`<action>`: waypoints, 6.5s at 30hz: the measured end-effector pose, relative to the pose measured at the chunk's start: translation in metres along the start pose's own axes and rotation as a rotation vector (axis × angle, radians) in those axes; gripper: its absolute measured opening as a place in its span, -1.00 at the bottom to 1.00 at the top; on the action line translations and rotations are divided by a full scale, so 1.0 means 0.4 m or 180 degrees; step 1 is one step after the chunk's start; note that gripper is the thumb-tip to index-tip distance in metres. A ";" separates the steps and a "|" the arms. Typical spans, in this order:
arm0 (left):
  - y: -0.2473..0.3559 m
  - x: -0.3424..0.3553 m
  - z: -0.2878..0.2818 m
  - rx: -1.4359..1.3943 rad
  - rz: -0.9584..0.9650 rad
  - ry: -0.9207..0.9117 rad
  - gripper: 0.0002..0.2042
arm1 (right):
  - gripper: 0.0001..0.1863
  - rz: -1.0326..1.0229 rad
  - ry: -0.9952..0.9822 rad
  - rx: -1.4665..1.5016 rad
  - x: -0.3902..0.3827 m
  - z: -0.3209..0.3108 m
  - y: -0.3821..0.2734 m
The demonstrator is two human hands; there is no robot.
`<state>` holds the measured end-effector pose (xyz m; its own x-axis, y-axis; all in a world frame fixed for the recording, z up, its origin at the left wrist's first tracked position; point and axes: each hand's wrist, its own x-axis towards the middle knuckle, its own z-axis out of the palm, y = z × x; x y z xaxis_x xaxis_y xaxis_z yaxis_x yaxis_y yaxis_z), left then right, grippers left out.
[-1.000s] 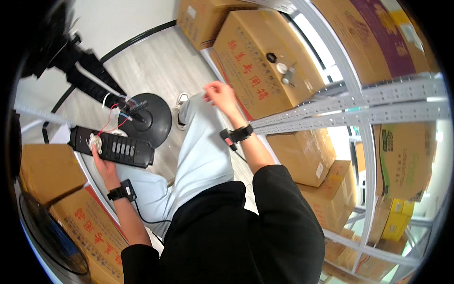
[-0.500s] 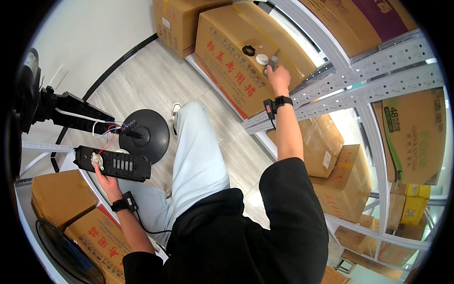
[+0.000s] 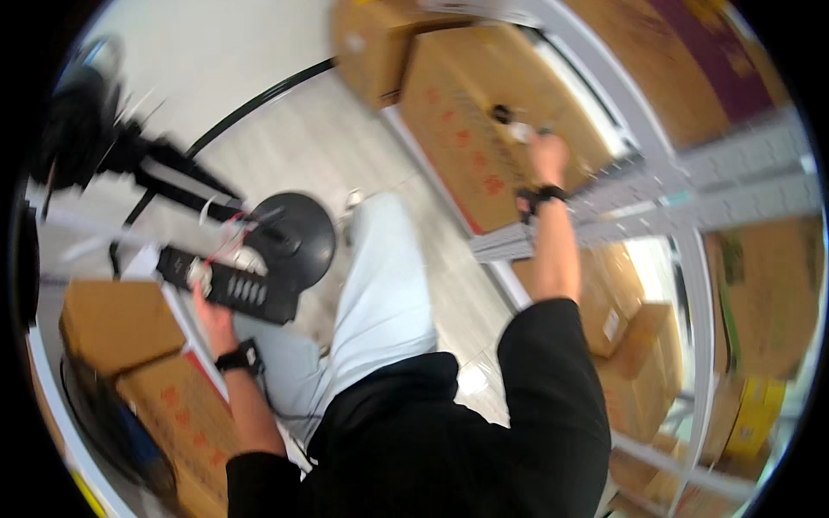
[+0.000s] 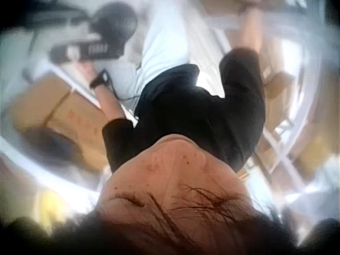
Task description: The person sits on the floor and uses a screwdriver to adjust wires and components inside a disassembled fan motor housing. They connect wires to terminals and tighten screws within the motor casing.
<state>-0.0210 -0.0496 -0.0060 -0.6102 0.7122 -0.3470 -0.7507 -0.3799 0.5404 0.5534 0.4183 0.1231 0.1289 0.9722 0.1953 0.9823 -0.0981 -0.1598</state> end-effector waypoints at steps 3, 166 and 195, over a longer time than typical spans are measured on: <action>0.016 -0.006 -0.016 -0.0024 0.0147 -0.0533 -0.66 | -0.53 0.0070 -0.0318 0.1422 -0.206 -0.109 -0.141; 0.006 -0.057 0.128 0.0584 0.0815 -0.0180 -0.68 | -0.71 -0.4547 -0.1192 0.2505 -0.945 -0.291 -1.119; -0.001 -0.047 0.111 0.0594 0.0770 -0.0385 -0.66 | -0.75 -0.4638 -0.1127 0.1730 -0.933 -0.307 -1.110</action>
<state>0.0018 -0.0366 0.0342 -0.7223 0.6837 -0.1038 -0.5215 -0.4400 0.7310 0.0860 0.0729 0.2401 -0.9477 0.1688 0.2707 0.0589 0.9265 -0.3716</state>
